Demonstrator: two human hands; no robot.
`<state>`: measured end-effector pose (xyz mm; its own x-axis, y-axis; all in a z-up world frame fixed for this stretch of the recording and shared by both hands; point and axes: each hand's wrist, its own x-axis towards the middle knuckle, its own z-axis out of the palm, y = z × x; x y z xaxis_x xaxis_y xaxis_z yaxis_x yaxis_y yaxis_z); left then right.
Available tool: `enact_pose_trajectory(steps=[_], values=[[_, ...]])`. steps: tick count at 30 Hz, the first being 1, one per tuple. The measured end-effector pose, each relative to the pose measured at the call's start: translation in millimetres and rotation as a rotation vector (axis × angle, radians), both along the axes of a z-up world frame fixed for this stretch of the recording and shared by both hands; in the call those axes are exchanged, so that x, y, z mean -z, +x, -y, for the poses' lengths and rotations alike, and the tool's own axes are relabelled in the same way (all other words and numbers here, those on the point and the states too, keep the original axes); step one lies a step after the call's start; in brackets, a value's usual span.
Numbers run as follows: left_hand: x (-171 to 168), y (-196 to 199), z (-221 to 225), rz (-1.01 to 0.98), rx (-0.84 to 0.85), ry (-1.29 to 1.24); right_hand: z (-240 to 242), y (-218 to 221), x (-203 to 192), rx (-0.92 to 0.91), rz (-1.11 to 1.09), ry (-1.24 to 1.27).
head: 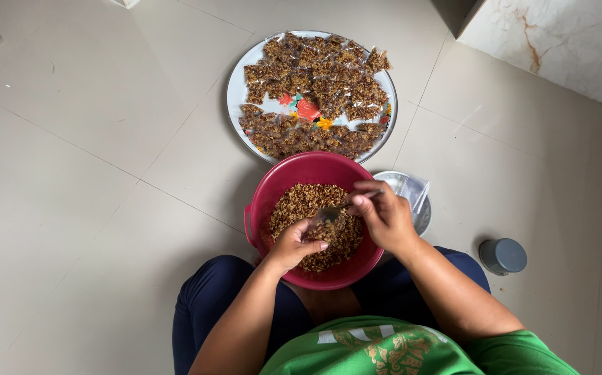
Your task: Packaging small grains or seeds into individual plastic bags using a spoon.
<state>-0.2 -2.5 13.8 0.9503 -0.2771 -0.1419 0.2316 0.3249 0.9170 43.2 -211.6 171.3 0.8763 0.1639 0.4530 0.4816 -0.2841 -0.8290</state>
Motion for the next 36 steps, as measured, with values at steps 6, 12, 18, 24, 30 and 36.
enact_pose_trajectory(steps=[6, 12, 18, 24, 30, 36], values=[[20.0, 0.1, 1.3, 0.012, -0.034, 0.053, 0.6, -2.7, -6.5, -0.252, 0.158, 0.07], [2.4, 1.0, 0.4, -0.022, -0.039, -0.046, 28.3, 35.4, 46.9, 0.038, 0.037, 0.339], [-0.8, 0.4, -2.2, 0.06, -0.069, 0.111, 33.7, 36.5, 107.3, 0.143, -0.603, 0.17], [-10.8, -0.4, -1.5, 0.07, -0.109, 0.117, 27.2, 40.8, 133.4, 0.174, -0.751, -0.022], [-4.3, 2.1, -1.4, 0.065, -0.097, 0.154, 18.5, 35.4, 150.3, 0.135, -0.89, 0.016], [12.8, 4.5, -1.5, 0.004, -0.088, 0.097, 6.3, 26.1, 156.6, 0.046, -1.034, 0.011]])
